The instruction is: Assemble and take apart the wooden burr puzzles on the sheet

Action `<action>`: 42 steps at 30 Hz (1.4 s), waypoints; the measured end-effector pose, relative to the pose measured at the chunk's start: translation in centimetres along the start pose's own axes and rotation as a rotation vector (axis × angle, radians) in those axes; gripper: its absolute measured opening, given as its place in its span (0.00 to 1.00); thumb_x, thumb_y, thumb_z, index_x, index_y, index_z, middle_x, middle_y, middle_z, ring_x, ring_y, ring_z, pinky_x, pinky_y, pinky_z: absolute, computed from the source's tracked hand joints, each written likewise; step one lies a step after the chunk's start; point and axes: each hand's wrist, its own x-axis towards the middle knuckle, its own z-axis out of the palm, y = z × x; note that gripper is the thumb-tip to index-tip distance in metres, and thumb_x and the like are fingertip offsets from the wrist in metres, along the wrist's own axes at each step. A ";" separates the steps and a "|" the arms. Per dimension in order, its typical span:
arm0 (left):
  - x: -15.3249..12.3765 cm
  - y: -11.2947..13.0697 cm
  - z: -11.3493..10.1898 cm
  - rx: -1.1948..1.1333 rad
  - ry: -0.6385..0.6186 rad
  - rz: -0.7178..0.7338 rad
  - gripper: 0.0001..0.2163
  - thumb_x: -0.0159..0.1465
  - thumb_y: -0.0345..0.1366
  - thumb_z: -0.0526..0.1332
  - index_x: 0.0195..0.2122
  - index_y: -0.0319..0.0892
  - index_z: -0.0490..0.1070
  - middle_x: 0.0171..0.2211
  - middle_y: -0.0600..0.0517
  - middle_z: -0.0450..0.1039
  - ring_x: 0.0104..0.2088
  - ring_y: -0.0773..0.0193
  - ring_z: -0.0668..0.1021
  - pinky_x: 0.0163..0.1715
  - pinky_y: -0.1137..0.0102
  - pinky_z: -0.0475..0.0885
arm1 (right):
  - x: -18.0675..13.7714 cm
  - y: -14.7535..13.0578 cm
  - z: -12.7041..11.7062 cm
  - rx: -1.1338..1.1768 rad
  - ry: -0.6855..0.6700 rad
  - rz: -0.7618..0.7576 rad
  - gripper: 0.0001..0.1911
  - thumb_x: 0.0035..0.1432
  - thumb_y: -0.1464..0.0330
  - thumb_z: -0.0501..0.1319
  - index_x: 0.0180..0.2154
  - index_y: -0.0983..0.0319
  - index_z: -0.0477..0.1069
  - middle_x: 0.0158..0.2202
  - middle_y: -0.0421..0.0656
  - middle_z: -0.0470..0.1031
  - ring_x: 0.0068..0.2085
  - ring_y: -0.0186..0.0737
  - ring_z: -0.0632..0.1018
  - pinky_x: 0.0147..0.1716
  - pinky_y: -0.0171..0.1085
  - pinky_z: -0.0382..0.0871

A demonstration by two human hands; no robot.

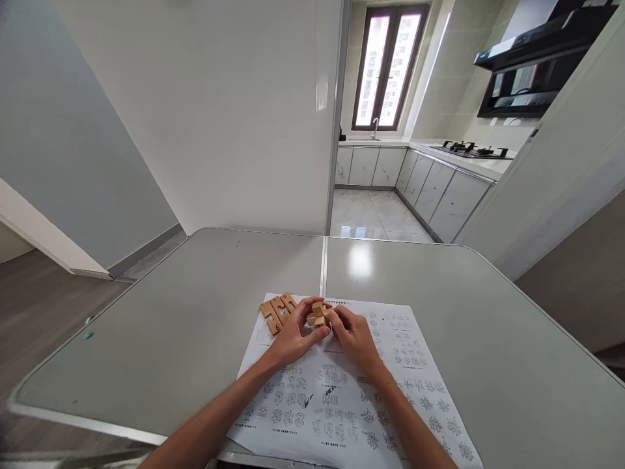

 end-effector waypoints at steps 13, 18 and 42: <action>-0.1 -0.3 0.4 0.323 0.101 0.065 0.30 0.59 0.39 0.75 0.60 0.46 0.66 0.56 0.44 0.75 0.57 0.50 0.77 0.60 0.54 0.71 | 0.3 1.5 0.5 -0.052 -0.030 0.030 0.27 0.70 0.44 0.51 0.28 0.57 0.62 0.23 0.37 0.66 0.26 0.39 0.66 0.26 0.36 0.60; -0.1 -0.5 0.1 0.360 0.101 0.057 0.32 0.59 0.41 0.74 0.63 0.45 0.66 0.58 0.43 0.74 0.58 0.48 0.76 0.61 0.53 0.70 | 0.4 1.5 0.4 -0.065 -0.072 0.024 0.26 0.70 0.44 0.50 0.33 0.57 0.67 0.28 0.38 0.71 0.29 0.41 0.70 0.30 0.37 0.63; -0.1 -0.4 -0.2 0.106 0.036 -0.093 0.33 0.64 0.46 0.70 0.68 0.46 0.62 0.56 0.42 0.74 0.56 0.49 0.77 0.58 0.56 0.72 | 0.4 1.0 -0.1 0.183 -0.018 -0.010 0.21 0.69 0.47 0.58 0.42 0.58 0.71 0.28 0.37 0.69 0.25 0.36 0.68 0.26 0.36 0.64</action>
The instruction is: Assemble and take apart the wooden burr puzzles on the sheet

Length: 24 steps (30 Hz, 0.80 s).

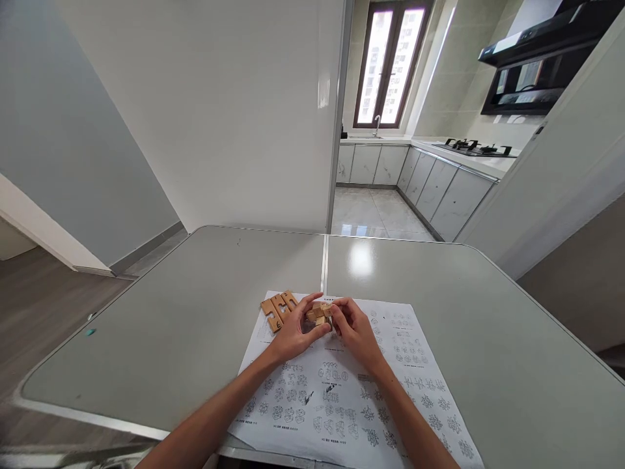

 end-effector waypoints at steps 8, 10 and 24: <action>-0.2 0.2 0.2 0.009 -0.045 0.015 0.33 0.63 0.44 0.71 0.67 0.48 0.63 0.59 0.43 0.74 0.56 0.49 0.78 0.58 0.55 0.72 | 0.0 -0.5 -0.1 -0.011 0.012 -0.004 0.20 0.67 0.48 0.61 0.38 0.58 0.72 0.28 0.39 0.73 0.29 0.38 0.72 0.29 0.36 0.65; -0.1 0.1 0.2 -0.003 -0.048 0.010 0.33 0.63 0.45 0.71 0.67 0.47 0.63 0.58 0.42 0.74 0.56 0.49 0.78 0.59 0.55 0.72 | -0.1 -0.5 -0.1 -0.007 0.010 -0.004 0.20 0.68 0.48 0.61 0.38 0.58 0.72 0.28 0.39 0.73 0.29 0.38 0.73 0.29 0.36 0.65; 0.1 0.2 0.0 -0.125 -0.024 0.012 0.31 0.64 0.46 0.71 0.65 0.46 0.64 0.57 0.43 0.74 0.58 0.50 0.77 0.60 0.56 0.70 | 0.0 -0.5 0.0 -0.016 0.020 0.023 0.24 0.66 0.45 0.60 0.42 0.59 0.73 0.28 0.39 0.72 0.26 0.37 0.69 0.26 0.36 0.64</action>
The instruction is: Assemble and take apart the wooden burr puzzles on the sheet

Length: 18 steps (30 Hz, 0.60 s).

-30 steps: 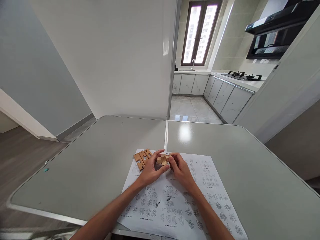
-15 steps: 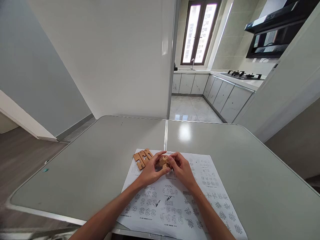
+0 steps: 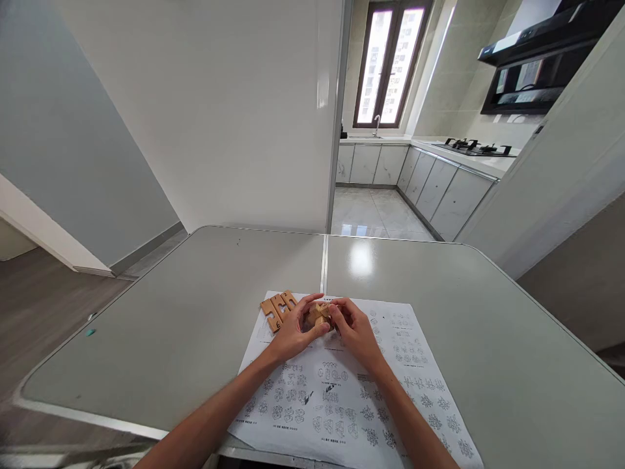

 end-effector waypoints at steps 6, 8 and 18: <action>0.2 0.6 0.0 -0.097 0.061 0.004 0.30 0.63 0.50 0.71 0.63 0.45 0.66 0.56 0.42 0.75 0.57 0.50 0.77 0.59 0.56 0.71 | -0.1 -0.1 0.3 -0.014 -0.004 0.040 0.25 0.67 0.43 0.57 0.40 0.58 0.71 0.24 0.36 0.66 0.24 0.38 0.67 0.25 0.37 0.63; 0.2 0.6 0.0 -0.094 0.069 0.018 0.30 0.63 0.50 0.71 0.63 0.45 0.67 0.57 0.42 0.74 0.58 0.51 0.76 0.60 0.56 0.70 | -0.2 -0.2 0.4 -0.013 -0.018 0.047 0.25 0.66 0.43 0.59 0.41 0.58 0.71 0.25 0.37 0.68 0.25 0.38 0.68 0.26 0.37 0.63; 0.2 0.3 -0.3 -0.051 0.062 0.053 0.28 0.65 0.49 0.69 0.63 0.46 0.66 0.60 0.42 0.73 0.60 0.51 0.75 0.61 0.57 0.69 | -0.2 -0.3 0.4 0.132 -0.149 0.100 0.27 0.64 0.47 0.64 0.55 0.57 0.68 0.54 0.48 0.74 0.32 0.37 0.77 0.25 0.35 0.68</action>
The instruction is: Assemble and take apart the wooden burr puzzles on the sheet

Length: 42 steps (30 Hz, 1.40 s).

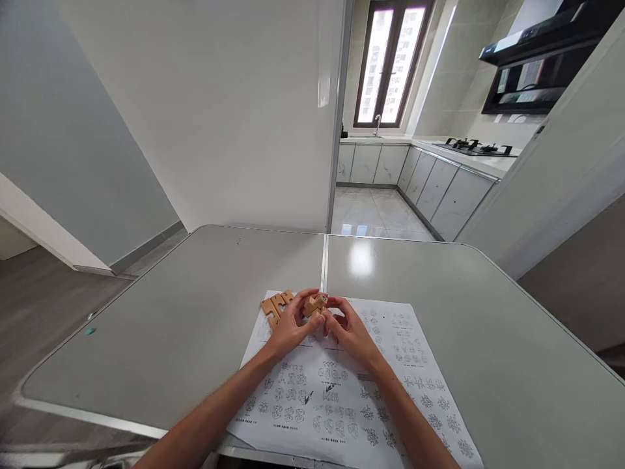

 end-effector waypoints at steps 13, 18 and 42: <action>0.0 0.3 0.4 0.033 0.002 -0.025 0.26 0.66 0.48 0.69 0.62 0.47 0.68 0.63 0.43 0.71 0.60 0.49 0.76 0.61 0.56 0.70 | -0.1 -0.4 -0.7 0.140 -0.071 0.119 0.34 0.61 0.50 0.68 0.63 0.59 0.67 0.31 0.40 0.76 0.27 0.38 0.76 0.26 0.37 0.70; 0.1 -0.2 0.4 0.010 -0.040 -0.017 0.26 0.70 0.52 0.63 0.65 0.47 0.67 0.60 0.43 0.74 0.60 0.50 0.76 0.62 0.57 0.70 | 0.0 -0.4 -0.8 0.128 -0.046 0.087 0.32 0.60 0.53 0.70 0.61 0.59 0.71 0.31 0.40 0.76 0.29 0.38 0.75 0.26 0.36 0.70; 0.1 0.3 0.7 0.074 -0.019 -0.116 0.25 0.72 0.58 0.56 0.59 0.46 0.72 0.52 0.47 0.78 0.53 0.53 0.78 0.56 0.60 0.72 | -0.4 -0.2 0.3 -0.298 0.045 -0.154 0.30 0.57 0.60 0.71 0.60 0.56 0.71 0.37 0.40 0.78 0.29 0.37 0.73 0.29 0.38 0.71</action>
